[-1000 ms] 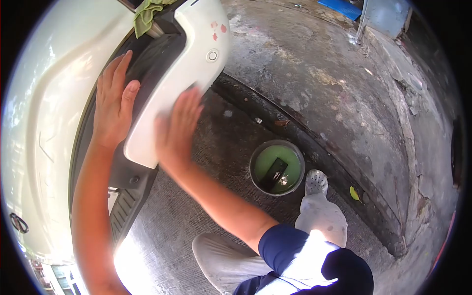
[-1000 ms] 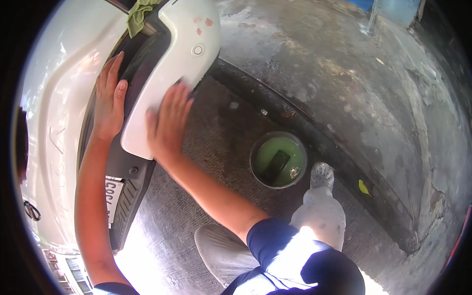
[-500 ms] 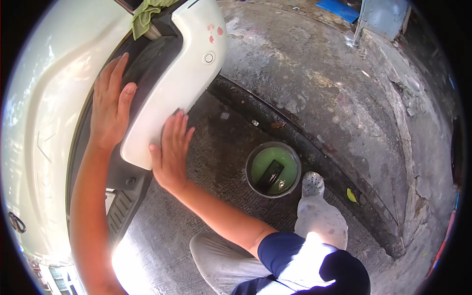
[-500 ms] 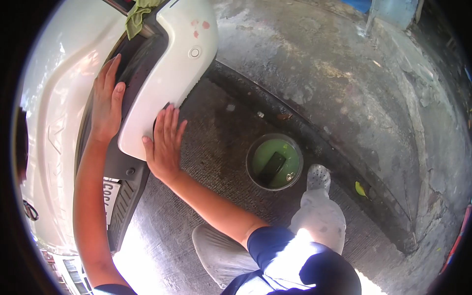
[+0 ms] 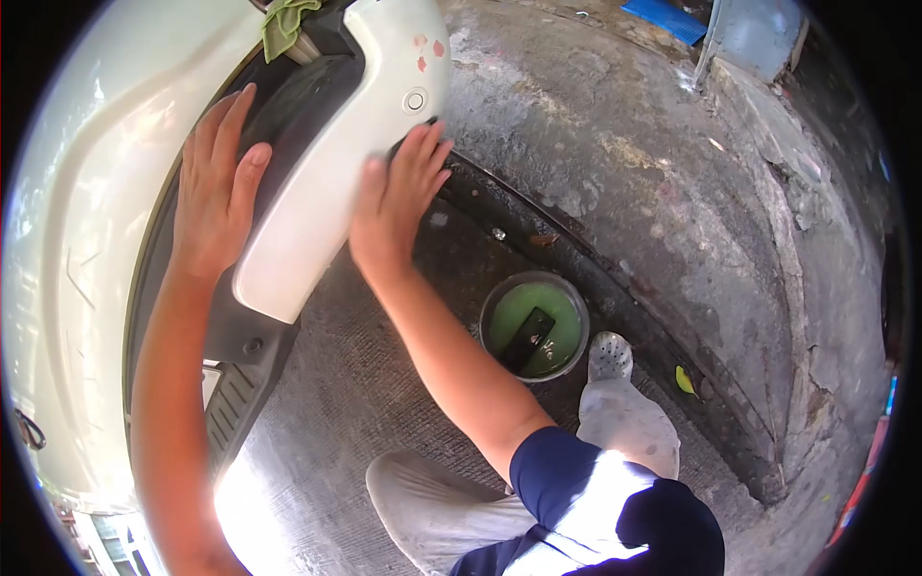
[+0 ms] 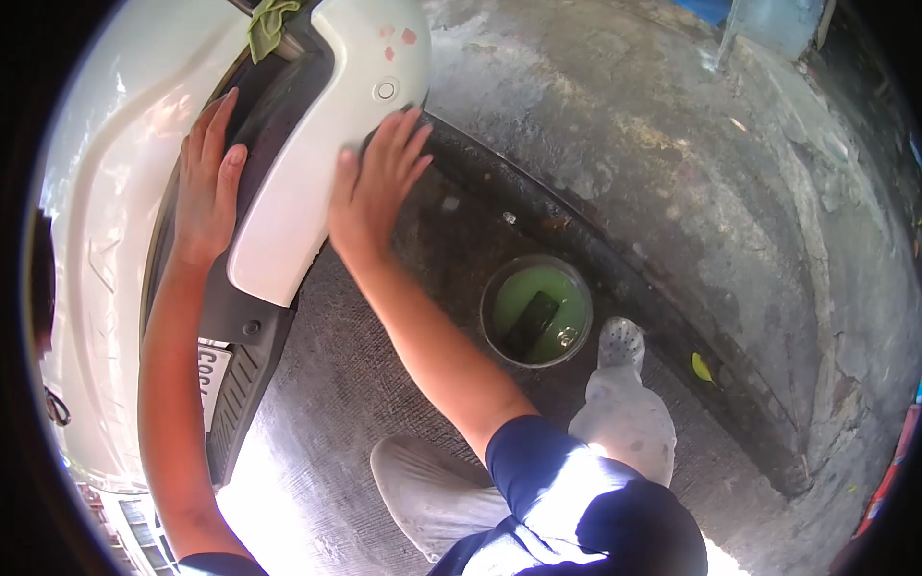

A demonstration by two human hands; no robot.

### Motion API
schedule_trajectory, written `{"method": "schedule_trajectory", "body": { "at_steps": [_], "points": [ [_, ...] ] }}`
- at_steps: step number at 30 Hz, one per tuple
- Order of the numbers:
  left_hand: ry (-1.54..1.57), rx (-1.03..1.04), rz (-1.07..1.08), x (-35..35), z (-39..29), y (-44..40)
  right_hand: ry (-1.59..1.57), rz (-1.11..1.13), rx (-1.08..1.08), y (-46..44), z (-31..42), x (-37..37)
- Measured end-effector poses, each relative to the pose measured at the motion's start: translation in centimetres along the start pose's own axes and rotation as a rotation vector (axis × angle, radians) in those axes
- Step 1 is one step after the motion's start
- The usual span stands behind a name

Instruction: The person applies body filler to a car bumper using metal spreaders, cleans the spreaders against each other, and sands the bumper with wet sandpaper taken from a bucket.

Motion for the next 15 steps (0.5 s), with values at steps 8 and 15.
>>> {"method": "schedule_trajectory", "body": {
  "at_steps": [8,15],
  "points": [
    [-0.033,0.013,-0.020,-0.3,0.2,0.4,0.172,0.220,-0.403,15.4,1.5,6.4],
    [0.020,-0.001,0.033,-0.6,-0.1,0.1,0.155,0.079,-0.362,6.3,1.5,3.6]
  ]
}}
Point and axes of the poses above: each hand's wrist, its own y-axis away from the middle knuckle, its own x-axis out of the palm, z = x × y, the point moved 10 cm from there along -y, towards the middle knuckle, and after that the axes turned 6 degrees about x, right-handed, at the moved point
